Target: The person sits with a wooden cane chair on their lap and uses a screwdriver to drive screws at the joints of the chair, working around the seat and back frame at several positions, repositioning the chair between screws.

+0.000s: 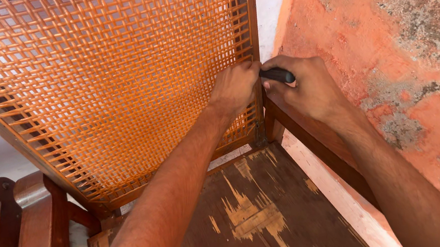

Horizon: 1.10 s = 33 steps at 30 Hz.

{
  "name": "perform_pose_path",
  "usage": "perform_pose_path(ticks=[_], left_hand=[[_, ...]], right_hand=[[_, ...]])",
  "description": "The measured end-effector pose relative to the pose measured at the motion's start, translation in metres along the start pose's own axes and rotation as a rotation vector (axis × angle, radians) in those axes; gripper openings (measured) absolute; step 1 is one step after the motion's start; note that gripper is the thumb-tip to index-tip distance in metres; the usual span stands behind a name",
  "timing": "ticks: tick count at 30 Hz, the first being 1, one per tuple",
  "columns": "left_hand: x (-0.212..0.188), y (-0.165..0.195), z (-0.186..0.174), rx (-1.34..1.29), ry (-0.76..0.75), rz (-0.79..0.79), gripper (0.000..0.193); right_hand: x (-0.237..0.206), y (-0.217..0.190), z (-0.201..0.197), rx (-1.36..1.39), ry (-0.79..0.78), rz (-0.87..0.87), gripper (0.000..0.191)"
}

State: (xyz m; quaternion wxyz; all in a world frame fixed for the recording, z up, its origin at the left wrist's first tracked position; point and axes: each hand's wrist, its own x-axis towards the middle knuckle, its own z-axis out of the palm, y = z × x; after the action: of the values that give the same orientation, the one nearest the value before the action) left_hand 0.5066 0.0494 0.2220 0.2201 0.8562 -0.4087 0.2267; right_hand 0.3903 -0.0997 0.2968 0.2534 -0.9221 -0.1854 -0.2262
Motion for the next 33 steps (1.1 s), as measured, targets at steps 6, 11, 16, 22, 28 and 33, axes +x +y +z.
perform_pose_path(ticks=[6,11,16,22,28,33], left_hand=[[-0.035,0.007,-0.009,-0.037,0.009,-0.039,0.023],[-0.073,0.011,-0.015,-0.077,-0.024,-0.109,0.021],[-0.107,0.010,-0.019,-0.117,-0.080,-0.176,0.020],[-0.147,0.006,-0.026,-0.154,-0.094,-0.220,0.021],[-0.181,-0.004,-0.031,-0.166,-0.130,-0.340,0.022],[-0.210,-0.012,-0.032,-0.216,-0.005,-0.421,0.026]], right_hand=[[-0.017,-0.020,0.007,0.064,-0.016,-0.011,0.030],[-0.030,-0.037,0.023,0.018,-0.086,0.097,0.033],[-0.042,-0.051,0.037,0.035,-0.129,0.115,0.034],[-0.050,-0.069,0.060,0.120,-0.191,0.103,0.033],[-0.053,-0.080,0.089,0.180,-0.228,0.076,0.031],[-0.053,-0.088,0.116,0.250,-0.253,0.051,0.030]])
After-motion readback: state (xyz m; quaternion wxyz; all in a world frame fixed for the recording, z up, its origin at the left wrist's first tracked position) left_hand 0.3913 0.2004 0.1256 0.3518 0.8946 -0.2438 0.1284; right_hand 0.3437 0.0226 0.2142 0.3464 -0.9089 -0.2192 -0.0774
